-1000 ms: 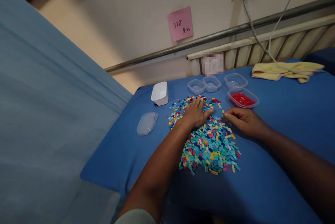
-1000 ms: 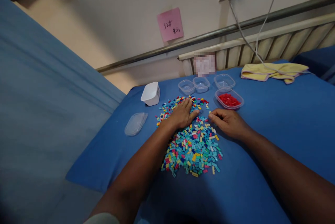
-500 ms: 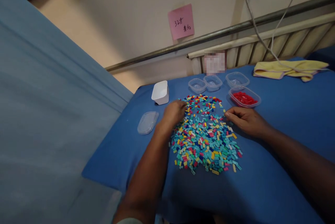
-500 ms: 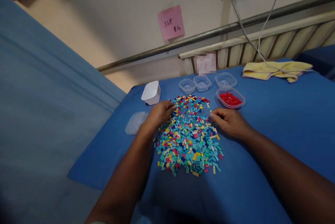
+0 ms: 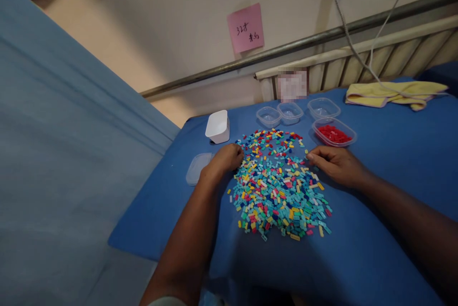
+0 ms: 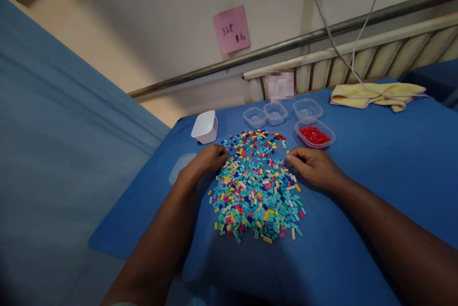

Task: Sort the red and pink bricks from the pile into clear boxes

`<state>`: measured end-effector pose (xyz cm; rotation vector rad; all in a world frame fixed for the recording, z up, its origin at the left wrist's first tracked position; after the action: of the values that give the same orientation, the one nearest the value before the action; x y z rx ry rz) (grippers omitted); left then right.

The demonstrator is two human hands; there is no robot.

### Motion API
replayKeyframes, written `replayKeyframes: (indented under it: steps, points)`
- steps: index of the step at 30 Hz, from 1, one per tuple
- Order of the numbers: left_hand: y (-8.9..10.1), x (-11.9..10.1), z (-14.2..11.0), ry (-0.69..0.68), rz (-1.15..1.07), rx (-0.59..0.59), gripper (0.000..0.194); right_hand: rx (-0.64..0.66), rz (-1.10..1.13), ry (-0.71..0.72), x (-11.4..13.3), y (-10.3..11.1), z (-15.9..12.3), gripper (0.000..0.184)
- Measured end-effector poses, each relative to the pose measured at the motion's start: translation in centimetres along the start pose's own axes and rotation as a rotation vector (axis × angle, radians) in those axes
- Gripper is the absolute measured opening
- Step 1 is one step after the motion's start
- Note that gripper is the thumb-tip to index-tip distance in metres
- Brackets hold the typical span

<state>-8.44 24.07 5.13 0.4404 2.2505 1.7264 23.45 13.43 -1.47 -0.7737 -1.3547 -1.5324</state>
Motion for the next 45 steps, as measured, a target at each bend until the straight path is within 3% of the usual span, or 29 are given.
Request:
replayKeyframes:
  steps: [7,14,25,34,41,45]
  points:
    - [1.4,0.8,0.9,0.078,-0.006,-0.172,0.026,0.003,-0.005,0.019,-0.1,0.0,0.1,0.041]
    - [1.0,-1.0,3.6,0.059,0.048,-0.085,0.022,-0.004,0.003,0.001,0.0,0.0,0.1,0.040]
    - [1.4,-2.7,3.7,0.016,0.018,-0.128,0.023,-0.020,-0.015,0.013,0.3,0.1,0.1,0.038]
    - [1.2,-5.1,4.3,0.029,0.108,-0.085,0.022,-0.017,-0.029,0.026,0.3,0.2,0.2,0.038]
    - [1.1,-4.6,3.7,-0.025,0.180,-0.073,0.028,-0.005,-0.017,0.015,0.1,0.1,0.1,0.038]
    - [0.8,-4.6,3.5,-0.148,0.189,-0.075,0.025,0.000,-0.016,0.019,0.0,0.1,0.1,0.039]
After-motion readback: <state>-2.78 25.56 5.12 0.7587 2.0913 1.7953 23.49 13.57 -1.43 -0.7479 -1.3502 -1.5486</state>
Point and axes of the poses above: each hand's wrist, its own z-axis towards the middle knuckle, its own y-axis out of the back of the hand, x = y × z, the point moved 6 cm from there along z, towards the middle knuckle, and after that the axes turned 4 degrees about z, right-handed, at the moved point
